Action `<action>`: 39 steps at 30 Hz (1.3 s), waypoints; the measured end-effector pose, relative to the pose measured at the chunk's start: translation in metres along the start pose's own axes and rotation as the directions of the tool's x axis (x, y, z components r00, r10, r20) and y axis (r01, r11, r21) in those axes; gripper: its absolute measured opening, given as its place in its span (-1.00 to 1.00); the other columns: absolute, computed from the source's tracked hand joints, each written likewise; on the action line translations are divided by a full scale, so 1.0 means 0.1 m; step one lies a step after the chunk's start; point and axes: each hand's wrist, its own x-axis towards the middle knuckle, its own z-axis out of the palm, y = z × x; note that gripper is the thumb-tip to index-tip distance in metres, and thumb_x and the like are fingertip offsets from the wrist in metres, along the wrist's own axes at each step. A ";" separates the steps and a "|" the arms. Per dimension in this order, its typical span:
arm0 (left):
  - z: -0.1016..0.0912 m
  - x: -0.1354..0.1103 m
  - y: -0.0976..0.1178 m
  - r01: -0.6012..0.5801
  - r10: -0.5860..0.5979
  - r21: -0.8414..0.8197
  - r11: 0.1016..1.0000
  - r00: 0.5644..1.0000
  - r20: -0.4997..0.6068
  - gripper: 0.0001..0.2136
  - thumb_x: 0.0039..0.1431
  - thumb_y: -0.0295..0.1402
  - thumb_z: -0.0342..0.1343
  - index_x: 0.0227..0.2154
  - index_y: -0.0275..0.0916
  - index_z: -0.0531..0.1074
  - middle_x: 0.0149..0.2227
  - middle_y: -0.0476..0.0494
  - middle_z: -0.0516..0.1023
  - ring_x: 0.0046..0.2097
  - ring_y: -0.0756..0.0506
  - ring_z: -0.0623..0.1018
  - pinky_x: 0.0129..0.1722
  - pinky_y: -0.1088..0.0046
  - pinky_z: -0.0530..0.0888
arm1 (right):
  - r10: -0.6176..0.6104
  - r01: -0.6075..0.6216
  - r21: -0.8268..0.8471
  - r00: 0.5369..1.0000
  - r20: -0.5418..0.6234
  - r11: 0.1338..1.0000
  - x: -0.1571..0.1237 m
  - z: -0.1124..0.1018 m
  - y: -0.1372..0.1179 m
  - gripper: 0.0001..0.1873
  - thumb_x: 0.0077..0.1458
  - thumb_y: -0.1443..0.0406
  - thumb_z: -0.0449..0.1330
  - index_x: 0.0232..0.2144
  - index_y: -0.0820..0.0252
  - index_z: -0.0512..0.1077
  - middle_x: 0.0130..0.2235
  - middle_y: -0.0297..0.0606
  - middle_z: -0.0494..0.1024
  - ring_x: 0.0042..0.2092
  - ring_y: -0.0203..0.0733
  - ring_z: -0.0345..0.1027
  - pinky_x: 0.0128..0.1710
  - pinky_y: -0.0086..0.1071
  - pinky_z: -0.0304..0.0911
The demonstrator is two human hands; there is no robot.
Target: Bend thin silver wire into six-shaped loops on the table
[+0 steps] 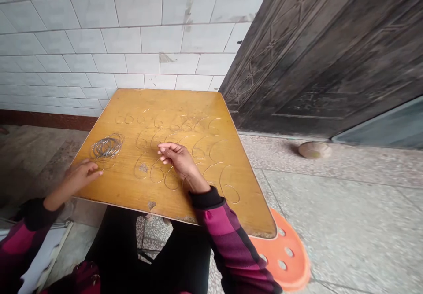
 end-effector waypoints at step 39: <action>-0.46 0.19 0.33 -0.020 -0.192 -0.803 0.595 0.967 -0.166 -0.85 0.03 -0.27 0.12 -0.39 -0.22 0.46 -0.59 0.04 0.41 -0.56 0.02 0.37 -0.51 0.50 0.31 | 0.019 -0.014 -0.063 0.996 0.084 0.998 0.01 0.06 0.09 -0.72 -0.20 0.18 0.42 -0.40 0.19 0.56 -0.45 -0.34 0.56 -0.51 -0.43 0.37 -0.56 -0.57 0.26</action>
